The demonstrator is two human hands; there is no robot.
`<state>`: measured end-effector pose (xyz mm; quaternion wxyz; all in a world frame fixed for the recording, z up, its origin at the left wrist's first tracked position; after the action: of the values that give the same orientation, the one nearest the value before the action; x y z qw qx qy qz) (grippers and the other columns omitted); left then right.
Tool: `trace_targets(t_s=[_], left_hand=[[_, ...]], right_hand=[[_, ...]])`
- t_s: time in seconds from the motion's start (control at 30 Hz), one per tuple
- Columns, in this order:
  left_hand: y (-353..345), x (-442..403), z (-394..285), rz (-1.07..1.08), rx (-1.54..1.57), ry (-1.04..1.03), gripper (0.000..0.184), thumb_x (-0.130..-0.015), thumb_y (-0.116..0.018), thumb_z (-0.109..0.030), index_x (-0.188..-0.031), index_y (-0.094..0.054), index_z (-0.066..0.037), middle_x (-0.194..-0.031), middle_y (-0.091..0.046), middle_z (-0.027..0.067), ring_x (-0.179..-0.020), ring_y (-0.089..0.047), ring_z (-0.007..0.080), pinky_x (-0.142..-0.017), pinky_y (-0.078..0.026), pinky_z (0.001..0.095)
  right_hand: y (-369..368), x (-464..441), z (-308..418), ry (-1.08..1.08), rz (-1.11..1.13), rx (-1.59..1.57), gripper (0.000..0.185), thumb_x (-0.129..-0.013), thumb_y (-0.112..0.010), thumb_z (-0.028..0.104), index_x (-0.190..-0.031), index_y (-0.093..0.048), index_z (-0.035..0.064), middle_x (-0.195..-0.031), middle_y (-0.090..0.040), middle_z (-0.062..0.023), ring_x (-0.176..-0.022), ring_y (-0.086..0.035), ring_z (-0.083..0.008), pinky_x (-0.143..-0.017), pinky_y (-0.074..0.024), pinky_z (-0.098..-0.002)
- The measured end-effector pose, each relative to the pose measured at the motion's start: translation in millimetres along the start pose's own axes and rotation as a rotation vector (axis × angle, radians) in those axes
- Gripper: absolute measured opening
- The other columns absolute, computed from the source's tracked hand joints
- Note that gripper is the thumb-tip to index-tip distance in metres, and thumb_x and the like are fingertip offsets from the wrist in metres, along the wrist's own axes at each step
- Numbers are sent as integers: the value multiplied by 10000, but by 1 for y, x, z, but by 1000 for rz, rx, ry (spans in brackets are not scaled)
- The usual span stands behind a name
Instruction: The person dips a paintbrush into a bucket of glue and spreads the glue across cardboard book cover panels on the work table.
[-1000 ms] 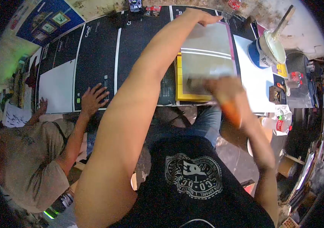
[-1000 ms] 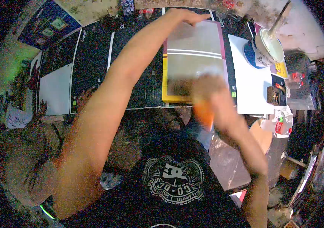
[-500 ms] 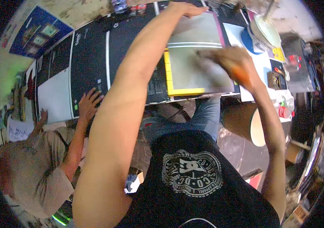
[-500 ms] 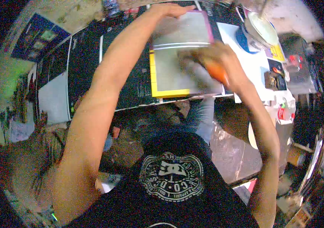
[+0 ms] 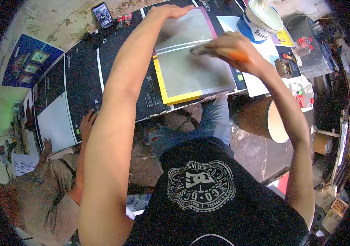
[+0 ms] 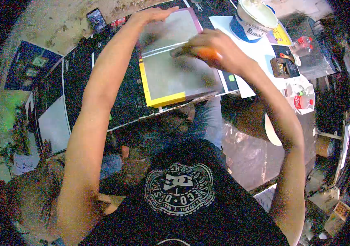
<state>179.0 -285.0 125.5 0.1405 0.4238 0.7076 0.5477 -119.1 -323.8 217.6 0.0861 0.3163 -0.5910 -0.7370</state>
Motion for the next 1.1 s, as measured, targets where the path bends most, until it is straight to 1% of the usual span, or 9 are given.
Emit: trace_targets(t_s=[0.1, 0.23, 0.33, 0.47, 0.63, 0.7, 0.8, 0.93, 1.1], left_hand=[[-3, 0, 2, -32, -49, 24, 1023, -750, -239, -853, -1360, -453, -61, -1430, -374, 204, -1357, -302, 356, -1122, -212, 485], [-4, 15, 6, -66, 0, 28, 1045, -732, -270, -865, -1335, -477, -37, -1415, -388, 221, -1336, -329, 382, -1102, -253, 492], [12, 18, 0, 28, 58, -2, 1044, -730, -271, -867, -1291, -521, -24, -1382, -438, 209, -1299, -387, 371, -1067, -309, 491], [-2, -6, 6, 58, 23, 37, 1042, -728, -268, -870, -1240, -565, -12, -1327, -502, 192, -1233, -464, 359, -1007, -381, 478], [-5, -2, 3, -29, -78, 72, 1044, -719, -278, -874, -1196, -594, 0, -1283, -534, 207, -1179, -508, 373, -968, -415, 470], [-3, 5, 5, -10, -40, 82, 1037, -717, -289, -874, -1172, -608, 3, -1264, -545, 219, -1167, -515, 381, -957, -422, 472], [5, 11, -3, 38, 67, 57, 1032, -715, -291, -876, -1140, -626, 3, -1244, -557, 221, -1179, -507, 378, -987, -397, 474], [-4, -5, 4, -72, -61, 37, 1015, -732, -276, -866, -1107, -645, 2, -1287, -525, 226, -1245, -452, 373, -1064, -320, 464], [-5, 27, -7, -83, -99, 117, 910, -834, -258, -760, -1363, -436, -40, -1494, -256, 193, -1392, -221, 352, -1140, -181, 439]], right_hand=[[-52, 10, -29, -70, 198, -113, 231, -759, -579, 166, -958, -627, 60, -976, -616, -146, -948, -571, -338, -828, -456, -432], [8, 50, 39, -225, 537, -256, 207, -734, -597, 85, -935, -646, 90, -933, -636, -98, -931, -573, -280, -845, -414, -416], [51, 56, 45, -212, 408, -414, 190, -796, -561, 217, -933, -652, 123, -960, -651, -60, -926, -593, -254, -798, -423, -409], [21, 31, -22, -53, 32, 59, 209, -828, -550, 238, -974, -659, 135, -976, -661, -68, -919, -609, -280, -740, -447, -409], [5, 56, -13, -135, 541, -9, 231, -765, -627, 181, -995, -648, 179, -924, -652, -72, -891, -609, -268, -785, -451, -426], [32, 80, 18, -186, 513, -235, 241, -751, -618, 140, -986, -650, 183, -864, -632, -53, -884, -606, -247, -784, -435, -435], [67, 68, 19, -173, 510, -173, 247, -753, -591, 241, -964, -690, 160, -925, -668, -10, -900, -600, -222, -756, -423, -396], [41, 20, -17, 56, 95, 91, 246, -808, -550, 231, -994, -661, 115, -994, -645, -60, -943, -587, -248, -764, -432, -408], [9, 62, 4, -257, 494, -34, 232, -708, -641, 85, -932, -639, 147, -941, -623, -45, -956, -575, -238, -834, -416, -403]])
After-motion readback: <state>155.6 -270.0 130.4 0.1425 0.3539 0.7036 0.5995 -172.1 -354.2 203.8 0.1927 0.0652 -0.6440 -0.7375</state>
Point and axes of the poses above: each hand's wrist, its own x-axis away from the middle knuckle, its own y-axis out of the back of the hand, z = x × y, the point moved 3 cm from there along -x, towards the middle knuckle
